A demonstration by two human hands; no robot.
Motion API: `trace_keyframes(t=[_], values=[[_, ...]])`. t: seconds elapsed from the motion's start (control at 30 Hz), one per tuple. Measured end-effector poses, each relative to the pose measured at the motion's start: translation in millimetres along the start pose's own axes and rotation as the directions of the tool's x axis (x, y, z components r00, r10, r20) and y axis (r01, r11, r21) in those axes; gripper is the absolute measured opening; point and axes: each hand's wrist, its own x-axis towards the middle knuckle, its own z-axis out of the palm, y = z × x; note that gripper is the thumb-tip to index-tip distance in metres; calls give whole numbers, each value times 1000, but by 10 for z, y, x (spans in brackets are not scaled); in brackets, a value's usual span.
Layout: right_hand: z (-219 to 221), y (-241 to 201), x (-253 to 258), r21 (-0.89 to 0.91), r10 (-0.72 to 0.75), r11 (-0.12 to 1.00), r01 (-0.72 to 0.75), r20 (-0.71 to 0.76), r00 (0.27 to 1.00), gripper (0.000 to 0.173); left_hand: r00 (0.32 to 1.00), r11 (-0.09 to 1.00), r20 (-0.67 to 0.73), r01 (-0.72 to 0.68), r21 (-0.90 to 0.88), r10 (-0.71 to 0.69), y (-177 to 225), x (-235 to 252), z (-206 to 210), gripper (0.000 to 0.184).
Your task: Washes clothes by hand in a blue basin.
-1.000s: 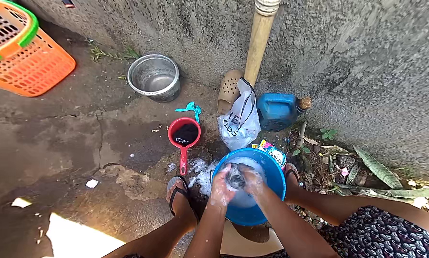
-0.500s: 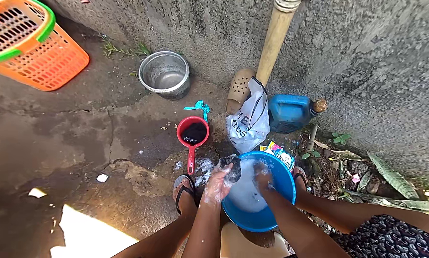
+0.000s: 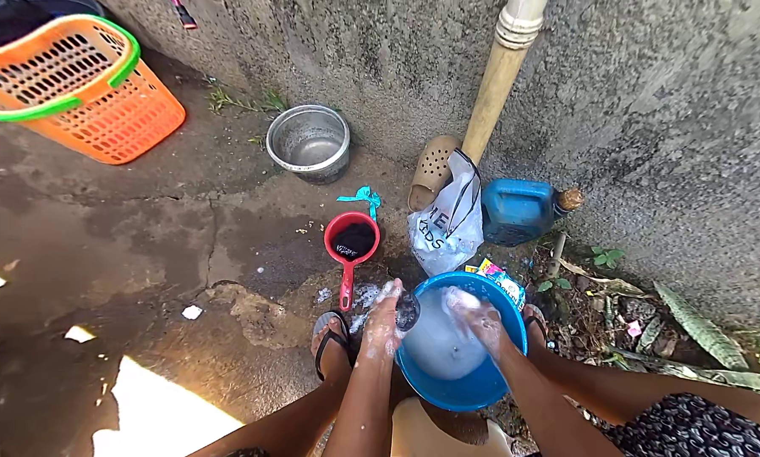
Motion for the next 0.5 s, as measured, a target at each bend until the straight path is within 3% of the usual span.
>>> trace_keyframes(t=[0.07,0.13,0.2,0.27,0.33,0.37,0.43,0.5], values=[[12,-261,-356,70,-309,946,316,-95,946,37,998,980,31,-54,192,49,-42,-43,32,42],[157,-566,-688,-85,-561,828,555,-115,820,29,987,946,139,-120,300,81,-95,-143,151,36],[284,-642,-792,-261,-702,695,671,-43,711,27,946,937,324,-114,331,1,-81,-299,222,34],[237,-442,-668,-321,-710,670,669,-14,704,28,902,982,427,-31,187,-53,-253,-262,118,34],[-5,-190,-422,-345,-589,760,551,-8,808,32,868,978,465,208,-25,-173,-469,-101,57,42],[-120,-56,-357,-364,-532,789,496,-1,846,33,890,955,382,292,-55,-251,-536,-131,64,41],[-245,-47,-317,-323,-501,822,469,-18,865,32,948,966,201,226,123,-247,-519,-139,161,39],[-106,-334,-550,-204,-504,848,490,-23,863,31,980,928,168,36,370,-105,-517,-184,206,43]])
